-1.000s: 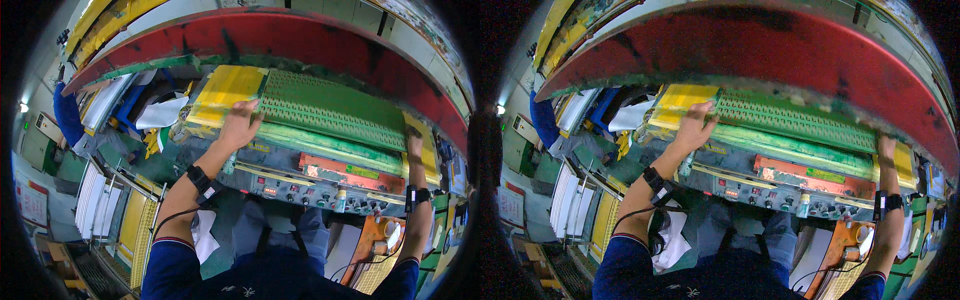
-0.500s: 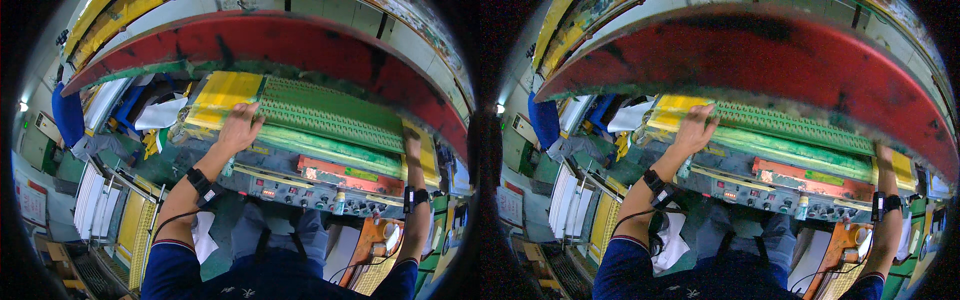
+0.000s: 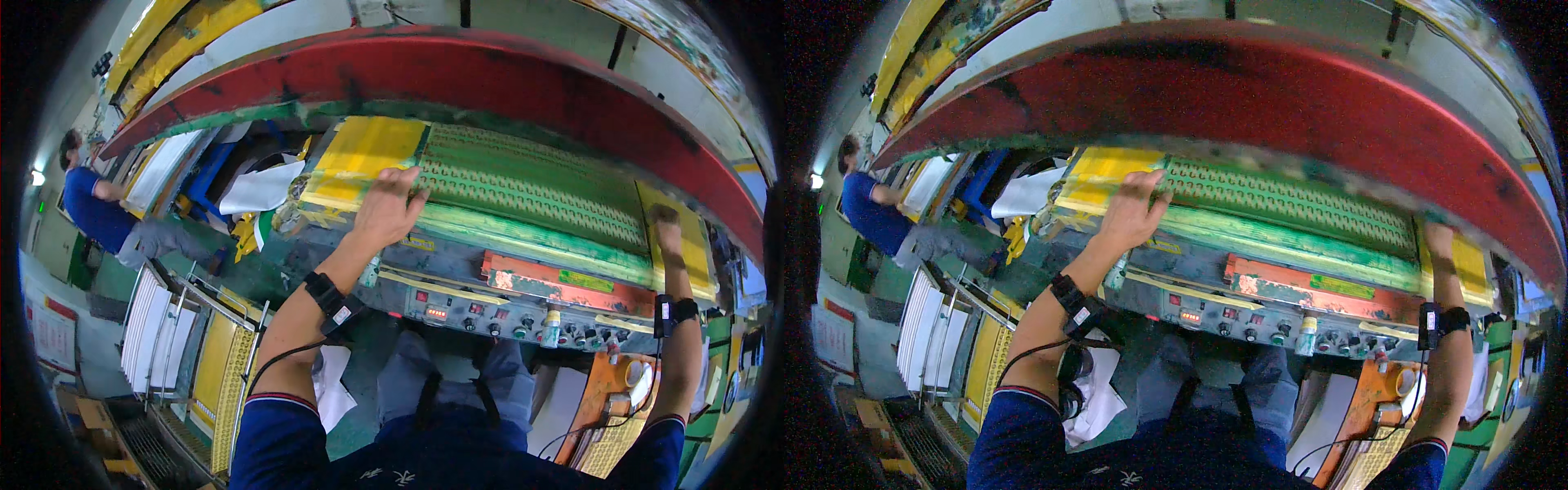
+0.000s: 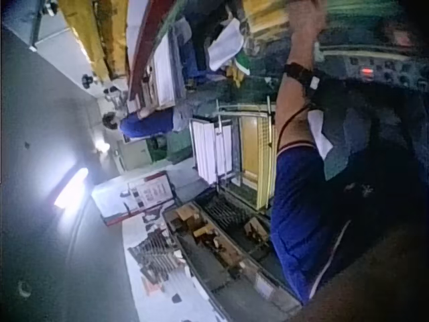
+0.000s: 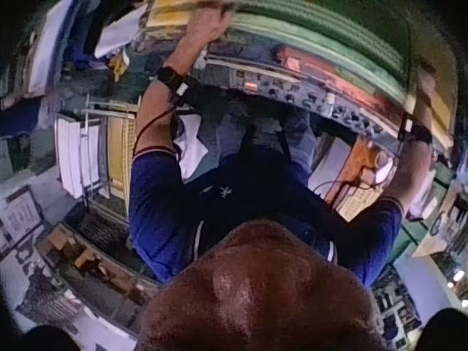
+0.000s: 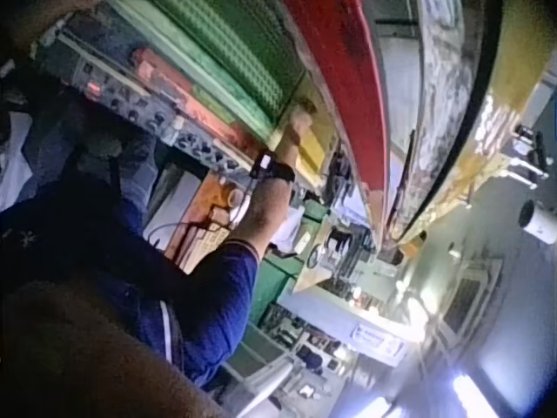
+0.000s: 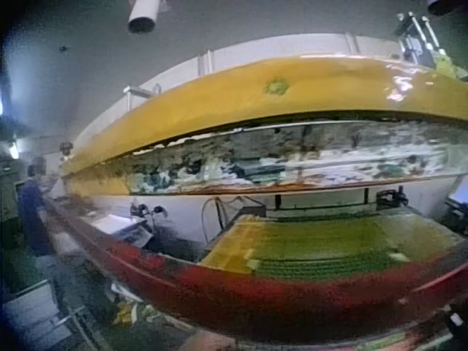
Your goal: Operating a screen printing machine, including cleaning the screen with a cloth, applying yellow tape to the frame, and printing sheets.
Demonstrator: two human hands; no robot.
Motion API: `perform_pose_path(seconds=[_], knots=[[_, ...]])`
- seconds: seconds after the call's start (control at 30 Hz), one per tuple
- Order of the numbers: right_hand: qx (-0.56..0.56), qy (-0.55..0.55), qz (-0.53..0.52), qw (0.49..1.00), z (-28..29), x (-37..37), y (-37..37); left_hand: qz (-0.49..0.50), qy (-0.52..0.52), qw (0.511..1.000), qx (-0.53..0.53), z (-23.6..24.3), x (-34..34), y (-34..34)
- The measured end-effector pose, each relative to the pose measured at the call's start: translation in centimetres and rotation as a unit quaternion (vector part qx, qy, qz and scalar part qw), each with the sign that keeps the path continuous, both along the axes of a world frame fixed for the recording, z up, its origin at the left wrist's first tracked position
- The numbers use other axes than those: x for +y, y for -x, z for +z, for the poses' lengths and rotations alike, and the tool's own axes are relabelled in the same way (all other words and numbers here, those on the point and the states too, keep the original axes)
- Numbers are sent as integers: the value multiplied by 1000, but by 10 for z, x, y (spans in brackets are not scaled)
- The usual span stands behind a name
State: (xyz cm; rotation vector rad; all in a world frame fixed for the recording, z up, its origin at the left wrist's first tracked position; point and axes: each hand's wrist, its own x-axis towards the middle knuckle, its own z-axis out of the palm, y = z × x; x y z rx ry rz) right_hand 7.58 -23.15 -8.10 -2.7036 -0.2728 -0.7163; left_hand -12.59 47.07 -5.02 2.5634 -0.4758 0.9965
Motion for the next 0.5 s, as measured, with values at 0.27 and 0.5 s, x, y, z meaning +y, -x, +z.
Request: perform_pose_path(seconds=[0.27,0.5], knots=[[14,-169,129,977,84,192,174,36,48,997,-43,-1,30,22],[-30,-54,213,975,158,217,286,-20,143,990,-9,30,3,83]])
